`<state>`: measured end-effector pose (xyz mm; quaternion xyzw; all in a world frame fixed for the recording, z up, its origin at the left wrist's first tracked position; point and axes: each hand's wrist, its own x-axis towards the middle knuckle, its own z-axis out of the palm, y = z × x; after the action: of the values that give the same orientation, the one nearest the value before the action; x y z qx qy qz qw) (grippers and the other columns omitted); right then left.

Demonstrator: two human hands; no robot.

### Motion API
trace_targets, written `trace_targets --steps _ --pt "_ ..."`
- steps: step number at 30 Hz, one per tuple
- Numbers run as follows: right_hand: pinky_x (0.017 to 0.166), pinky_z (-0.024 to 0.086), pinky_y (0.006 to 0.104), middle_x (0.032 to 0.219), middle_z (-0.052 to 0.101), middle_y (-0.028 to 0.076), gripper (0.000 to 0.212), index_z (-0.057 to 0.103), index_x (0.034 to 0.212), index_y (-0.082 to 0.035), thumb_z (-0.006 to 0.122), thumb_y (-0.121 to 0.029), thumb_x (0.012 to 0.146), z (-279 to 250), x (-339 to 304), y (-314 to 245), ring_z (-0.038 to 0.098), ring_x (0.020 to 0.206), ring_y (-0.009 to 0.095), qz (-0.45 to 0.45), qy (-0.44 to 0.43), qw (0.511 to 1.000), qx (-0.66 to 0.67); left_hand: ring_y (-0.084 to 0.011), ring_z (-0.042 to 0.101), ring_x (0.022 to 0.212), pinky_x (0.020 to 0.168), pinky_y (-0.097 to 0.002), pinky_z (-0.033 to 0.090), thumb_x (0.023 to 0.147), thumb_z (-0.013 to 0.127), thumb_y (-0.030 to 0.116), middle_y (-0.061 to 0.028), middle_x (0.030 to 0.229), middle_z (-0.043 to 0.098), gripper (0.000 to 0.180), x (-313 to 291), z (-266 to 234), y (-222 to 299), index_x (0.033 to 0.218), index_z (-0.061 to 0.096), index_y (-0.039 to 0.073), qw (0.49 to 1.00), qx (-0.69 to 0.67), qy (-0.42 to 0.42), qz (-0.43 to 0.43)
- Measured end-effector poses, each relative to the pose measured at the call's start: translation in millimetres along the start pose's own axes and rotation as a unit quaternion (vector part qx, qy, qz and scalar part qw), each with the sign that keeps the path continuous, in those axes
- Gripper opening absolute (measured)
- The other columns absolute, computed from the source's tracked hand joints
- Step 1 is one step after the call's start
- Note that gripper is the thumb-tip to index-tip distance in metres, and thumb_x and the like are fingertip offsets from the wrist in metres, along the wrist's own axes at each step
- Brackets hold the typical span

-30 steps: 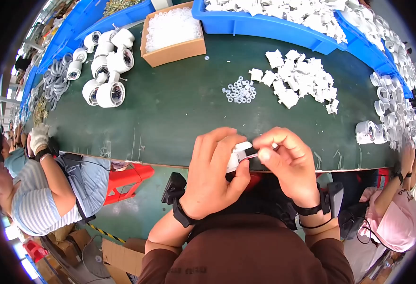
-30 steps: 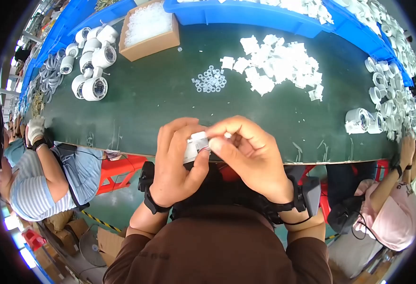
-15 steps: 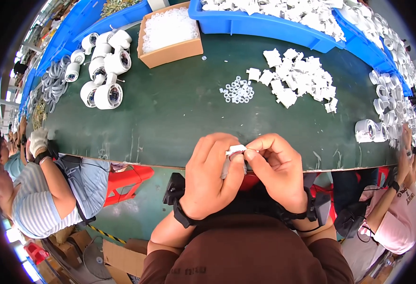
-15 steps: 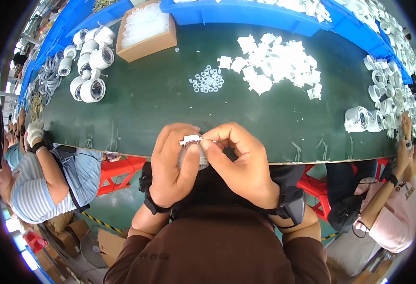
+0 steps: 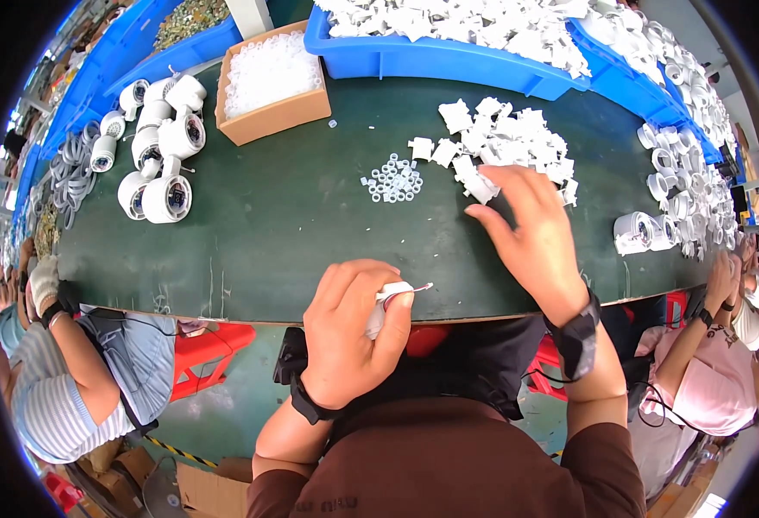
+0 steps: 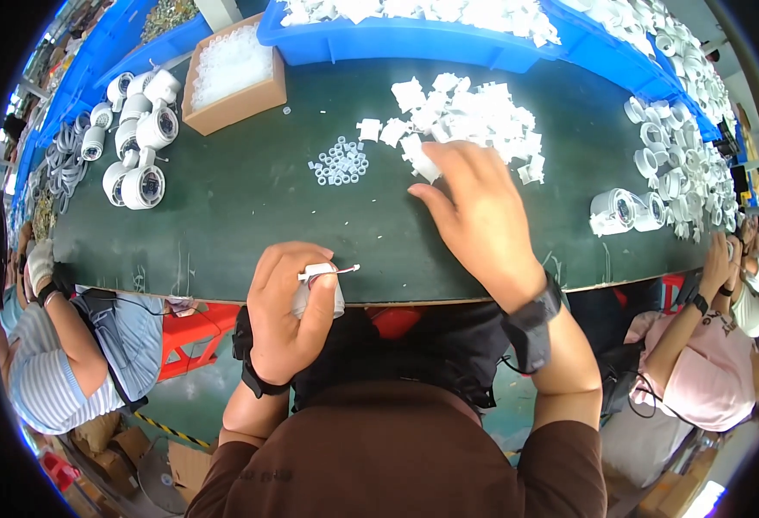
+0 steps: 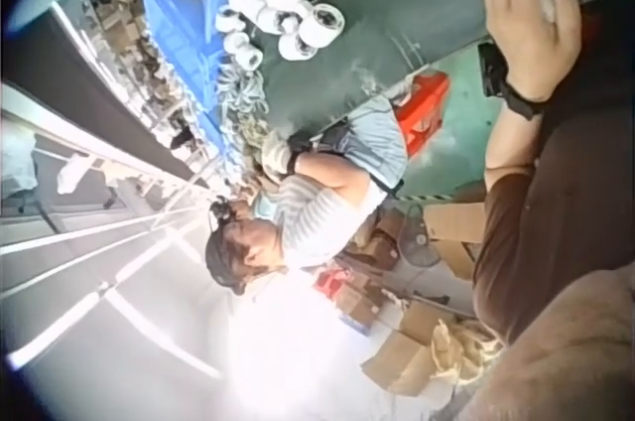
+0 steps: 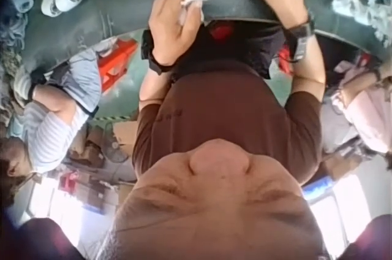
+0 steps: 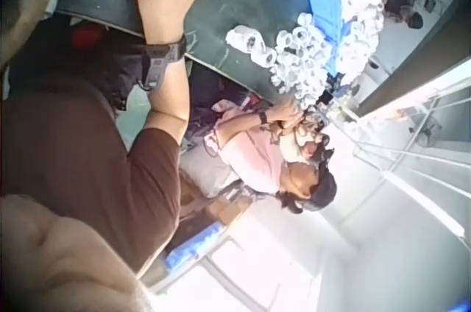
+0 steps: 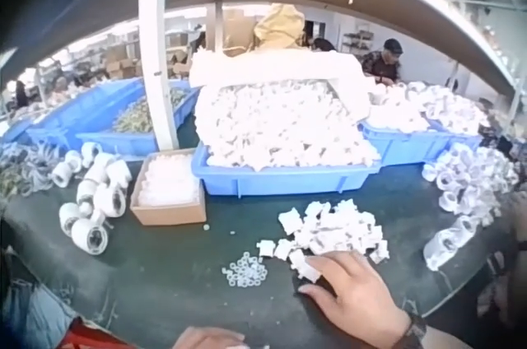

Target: The person picks up a white plastic component and a small white ring, fits the ring onto the component, and inserts the assembly into a camera housing. This process is repeated for several units, which are then set aside on the workbench.

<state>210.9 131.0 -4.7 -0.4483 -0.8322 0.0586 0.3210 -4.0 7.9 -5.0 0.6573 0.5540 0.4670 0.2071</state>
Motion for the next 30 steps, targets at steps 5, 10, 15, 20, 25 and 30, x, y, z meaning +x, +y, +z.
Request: trace_targets --steps 5,10,15,20,25,30 --pt "0.082 0.052 0.0390 0.106 0.068 0.011 0.033 0.068 0.119 -0.006 0.073 -0.003 0.086 10.9 0.9 8.0 0.062 0.094 0.032 -0.040 -0.021 0.997 -0.057 -0.0315 0.064 0.091 0.081 -0.0373 0.051 0.092 0.063 0.006 -0.0167 0.103 0.067 0.010 -3.7 0.7 -1.3 0.099 0.064 0.000 1.000 0.007 0.004 0.009" --pt "0.085 0.052 0.0319 0.110 0.068 0.010 0.035 0.066 0.127 -0.003 0.067 0.001 0.092 -7.2 -1.9 -4.3 0.064 0.094 0.019 0.056 0.016 0.993 0.104 -0.0314 0.062 0.087 0.077 -0.0395 0.051 0.088 0.070 0.006 -0.0120 0.103 0.068 0.011 -6.2 -2.6 -4.9 0.098 0.066 0.003 0.999 -0.012 0.046 -0.011" --pt "0.097 0.054 0.0337 0.124 0.059 0.010 0.034 0.065 0.125 0.002 0.060 0.012 0.093 -17.3 -37.7 -69.1 0.062 0.112 0.016 0.161 -0.121 0.820 0.536 -0.0302 0.065 0.094 0.084 -0.0364 0.051 0.095 0.062 0.006 -0.0163 0.107 0.067 0.011 -7.7 -0.2 -5.8 0.103 0.066 -0.001 0.996 0.023 0.081 -0.037" --pt "0.105 0.048 0.0318 0.126 0.063 0.011 0.036 0.060 0.132 0.005 0.057 0.011 0.096 1.6 -46.8 -93.7 0.061 0.118 0.018 0.210 -0.138 0.786 0.565 -0.0296 0.060 0.092 0.081 -0.0385 0.049 0.090 0.067 0.003 -0.0112 0.107 0.067 0.023 -4.8 6.6 -1.9 0.112 0.069 0.004 0.994 0.048 0.095 -0.007" --pt "0.104 0.048 0.0322 0.128 0.065 0.013 0.045 0.056 0.139 0.007 0.058 0.013 0.095 10.1 -53.0 -93.6 0.062 0.120 0.019 0.152 -0.125 0.823 0.532 -0.0295 0.057 0.094 0.082 -0.0379 0.048 0.089 0.062 0.000 -0.0119 0.110 0.067 0.032 -7.0 3.2 2.2 0.121 0.067 0.003 0.995 0.057 0.075 -0.013" --pt "0.103 0.048 0.0316 0.125 0.065 0.012 0.045 0.058 0.138 0.006 0.059 0.015 0.094 18.0 -59.2 -93.9 0.062 0.117 0.018 0.150 -0.107 0.829 0.528 -0.0319 0.056 0.095 0.085 -0.0409 0.047 0.089 0.057 0.003 -0.0144 0.113 0.067 0.034 -10.9 6.9 -4.5 0.122 0.064 -0.001 0.995 0.073 0.072 0.015"
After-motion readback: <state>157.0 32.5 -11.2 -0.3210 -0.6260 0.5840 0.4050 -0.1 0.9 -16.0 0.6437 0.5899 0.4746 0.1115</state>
